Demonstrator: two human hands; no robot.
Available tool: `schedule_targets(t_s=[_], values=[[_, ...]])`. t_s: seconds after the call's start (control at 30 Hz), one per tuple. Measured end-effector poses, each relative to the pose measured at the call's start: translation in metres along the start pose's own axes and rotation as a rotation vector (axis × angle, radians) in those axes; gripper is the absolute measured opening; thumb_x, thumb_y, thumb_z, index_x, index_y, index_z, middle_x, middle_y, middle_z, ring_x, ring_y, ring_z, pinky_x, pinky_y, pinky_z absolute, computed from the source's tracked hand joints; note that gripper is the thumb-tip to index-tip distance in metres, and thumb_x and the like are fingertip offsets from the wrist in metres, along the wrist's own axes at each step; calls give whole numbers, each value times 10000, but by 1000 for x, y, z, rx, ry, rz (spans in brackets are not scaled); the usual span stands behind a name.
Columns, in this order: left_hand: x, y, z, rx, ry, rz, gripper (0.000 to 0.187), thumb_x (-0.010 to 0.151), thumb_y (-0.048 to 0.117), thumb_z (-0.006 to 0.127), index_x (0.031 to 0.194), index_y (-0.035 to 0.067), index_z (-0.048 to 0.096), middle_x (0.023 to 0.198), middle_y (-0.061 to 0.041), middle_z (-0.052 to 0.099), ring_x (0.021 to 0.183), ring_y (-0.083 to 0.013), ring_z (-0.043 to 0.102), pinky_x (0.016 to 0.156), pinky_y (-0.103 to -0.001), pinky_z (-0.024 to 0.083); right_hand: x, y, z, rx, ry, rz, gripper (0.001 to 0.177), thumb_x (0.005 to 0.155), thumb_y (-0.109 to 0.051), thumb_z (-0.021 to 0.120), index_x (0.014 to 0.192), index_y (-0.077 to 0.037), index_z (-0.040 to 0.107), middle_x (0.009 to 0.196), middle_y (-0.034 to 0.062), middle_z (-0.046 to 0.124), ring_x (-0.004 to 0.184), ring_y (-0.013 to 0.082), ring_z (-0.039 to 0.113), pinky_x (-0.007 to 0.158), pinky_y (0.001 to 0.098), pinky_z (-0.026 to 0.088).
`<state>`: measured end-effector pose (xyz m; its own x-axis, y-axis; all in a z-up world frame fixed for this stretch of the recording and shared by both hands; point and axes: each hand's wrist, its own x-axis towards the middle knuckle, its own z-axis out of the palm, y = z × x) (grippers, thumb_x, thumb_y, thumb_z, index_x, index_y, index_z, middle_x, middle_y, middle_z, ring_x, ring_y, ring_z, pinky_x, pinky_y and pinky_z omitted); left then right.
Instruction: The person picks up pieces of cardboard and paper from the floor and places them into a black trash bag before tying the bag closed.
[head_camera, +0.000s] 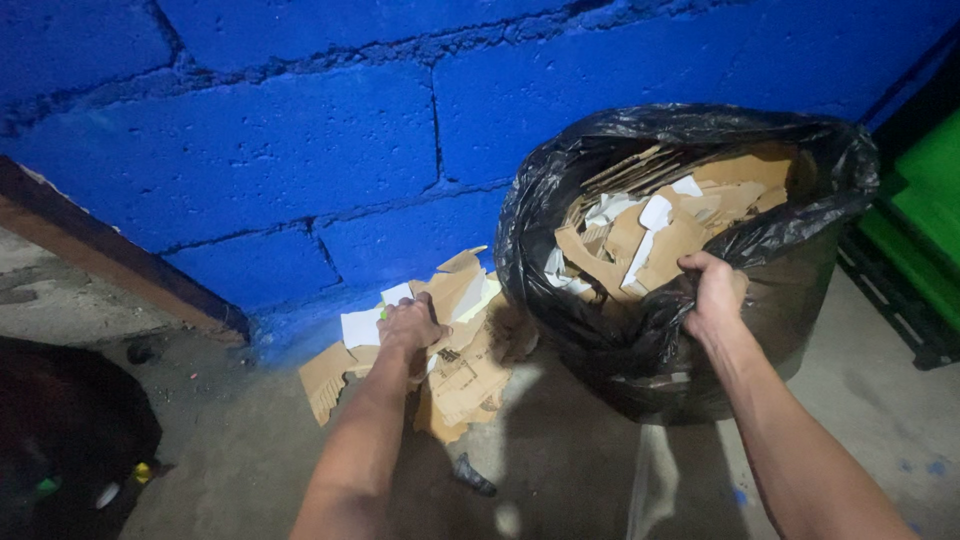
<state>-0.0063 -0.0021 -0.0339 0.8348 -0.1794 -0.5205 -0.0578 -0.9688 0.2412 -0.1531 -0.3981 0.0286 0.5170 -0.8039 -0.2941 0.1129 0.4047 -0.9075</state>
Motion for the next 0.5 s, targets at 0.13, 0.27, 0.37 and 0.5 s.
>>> schedule_targets(t_s=[0.13,0.27,0.37,0.5], values=[[-1,-1,-2,56,-18,27,720,836,524,795,1438,218,544,1470,-103,534,1407,-341,448,1139,-534,400,-3,-2,2,-2,7,13,136,759,51,656,891,80,640,887,147,677,735,251,691,657,361,601],[-1,0,-3,71,-37,28,694,853,536,778,1424,203,567,1457,-113,547,1407,-333,454,1142,-531,401,-4,-2,3,-9,15,-14,154,767,61,667,916,87,636,922,153,681,770,249,694,678,345,593],[1,0,-2,78,-46,26,679,845,548,769,1406,209,591,1414,-113,587,1383,-313,496,1140,-521,419,-6,-4,4,-18,20,-3,162,776,57,663,932,92,631,923,158,677,764,254,684,668,352,585],[2,-2,-1,37,-26,36,651,832,497,806,1390,233,597,1398,-96,557,1368,-291,483,1143,-533,391,-10,-6,6,5,13,10,176,772,59,653,942,89,617,920,155,672,759,259,683,663,365,598]])
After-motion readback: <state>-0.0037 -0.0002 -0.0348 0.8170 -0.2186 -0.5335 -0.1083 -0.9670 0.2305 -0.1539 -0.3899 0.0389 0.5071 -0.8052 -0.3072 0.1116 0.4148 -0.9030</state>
